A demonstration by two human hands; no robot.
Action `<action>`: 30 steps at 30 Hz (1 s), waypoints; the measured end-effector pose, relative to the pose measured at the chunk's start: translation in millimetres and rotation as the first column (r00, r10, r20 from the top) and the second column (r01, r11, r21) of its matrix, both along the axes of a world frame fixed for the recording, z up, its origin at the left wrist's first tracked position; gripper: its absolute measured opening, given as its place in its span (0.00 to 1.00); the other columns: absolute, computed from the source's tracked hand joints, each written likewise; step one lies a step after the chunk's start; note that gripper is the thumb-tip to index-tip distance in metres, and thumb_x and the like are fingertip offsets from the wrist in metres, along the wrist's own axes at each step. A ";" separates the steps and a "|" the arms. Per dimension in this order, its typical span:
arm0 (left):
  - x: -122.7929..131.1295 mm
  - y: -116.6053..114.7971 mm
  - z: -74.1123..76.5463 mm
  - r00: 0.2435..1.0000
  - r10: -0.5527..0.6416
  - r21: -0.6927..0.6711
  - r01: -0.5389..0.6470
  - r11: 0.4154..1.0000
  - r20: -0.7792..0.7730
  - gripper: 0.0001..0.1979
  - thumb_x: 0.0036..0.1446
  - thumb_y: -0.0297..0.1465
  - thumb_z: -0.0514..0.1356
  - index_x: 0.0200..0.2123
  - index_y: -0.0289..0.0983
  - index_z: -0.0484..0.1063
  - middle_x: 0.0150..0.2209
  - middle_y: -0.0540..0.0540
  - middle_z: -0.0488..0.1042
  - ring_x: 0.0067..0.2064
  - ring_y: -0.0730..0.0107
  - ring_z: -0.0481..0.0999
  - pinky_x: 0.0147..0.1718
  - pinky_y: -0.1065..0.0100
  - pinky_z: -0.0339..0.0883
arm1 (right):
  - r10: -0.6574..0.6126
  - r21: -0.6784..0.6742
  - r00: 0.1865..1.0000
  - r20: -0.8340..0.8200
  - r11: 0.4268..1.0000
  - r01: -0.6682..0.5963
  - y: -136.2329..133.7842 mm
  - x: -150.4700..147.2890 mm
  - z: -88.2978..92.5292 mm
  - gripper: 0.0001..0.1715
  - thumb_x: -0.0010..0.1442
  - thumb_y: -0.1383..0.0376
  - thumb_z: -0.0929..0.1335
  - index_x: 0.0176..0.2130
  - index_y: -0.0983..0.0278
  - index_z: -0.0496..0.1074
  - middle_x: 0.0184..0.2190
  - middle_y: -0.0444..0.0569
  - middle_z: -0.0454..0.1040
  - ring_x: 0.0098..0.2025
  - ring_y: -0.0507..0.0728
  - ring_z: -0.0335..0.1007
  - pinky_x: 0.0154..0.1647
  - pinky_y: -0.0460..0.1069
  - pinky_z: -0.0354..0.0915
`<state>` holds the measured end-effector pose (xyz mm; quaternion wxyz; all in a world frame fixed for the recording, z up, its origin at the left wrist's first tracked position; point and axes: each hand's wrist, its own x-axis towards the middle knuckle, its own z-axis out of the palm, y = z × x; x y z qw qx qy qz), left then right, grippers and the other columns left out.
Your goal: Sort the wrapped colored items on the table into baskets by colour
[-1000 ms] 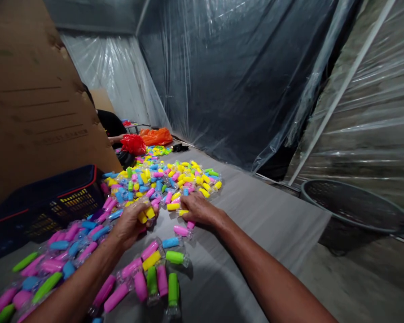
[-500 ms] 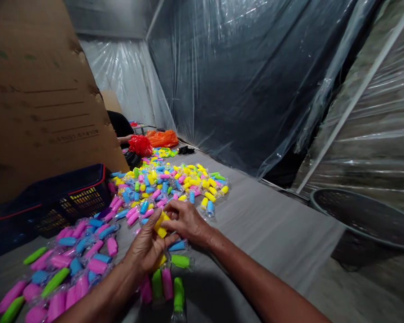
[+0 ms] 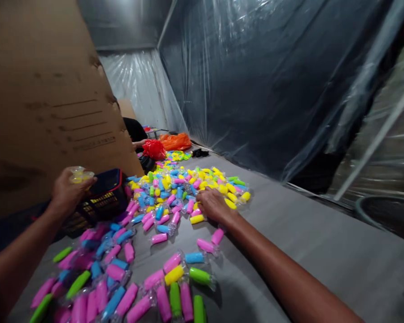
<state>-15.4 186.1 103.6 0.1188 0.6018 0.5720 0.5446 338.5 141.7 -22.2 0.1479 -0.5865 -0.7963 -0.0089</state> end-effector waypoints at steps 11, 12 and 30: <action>-61.2 15.9 -9.5 0.706 0.199 -0.143 -0.394 0.908 -0.680 0.22 0.51 0.35 0.57 0.47 0.31 0.59 0.46 0.35 0.64 0.52 0.40 0.62 0.42 0.55 0.60 | 0.030 -0.066 0.991 0.132 0.998 -0.021 2.1 -3.2 -5.2 0.08 0.53 0.70 0.65 0.33 0.64 0.74 0.38 0.53 0.71 0.42 0.61 0.59 0.37 0.51 0.50; -52.9 11.7 -10.2 0.699 0.236 -0.081 -0.388 0.918 -0.675 0.24 0.52 0.36 0.55 0.50 0.31 0.57 0.50 0.34 0.61 0.55 0.37 0.57 0.45 0.52 0.58 | 0.024 -0.076 0.992 0.124 0.997 -0.015 1.6 -3.0 -4.9 0.08 0.52 0.70 0.65 0.33 0.64 0.74 0.37 0.53 0.71 0.42 0.61 0.59 0.37 0.50 0.50; 198.0 -83.5 -116.9 0.144 -0.636 -0.475 0.546 0.690 -0.758 0.13 0.55 0.21 0.47 0.38 0.33 0.69 0.40 0.39 0.71 0.43 0.59 0.68 0.42 0.61 0.63 | -0.066 -0.038 0.928 -0.366 0.998 0.056 -6.5 50.8 20.3 0.20 0.62 0.70 0.57 0.51 0.69 0.67 0.44 0.52 0.70 0.42 0.53 0.66 0.42 0.45 0.61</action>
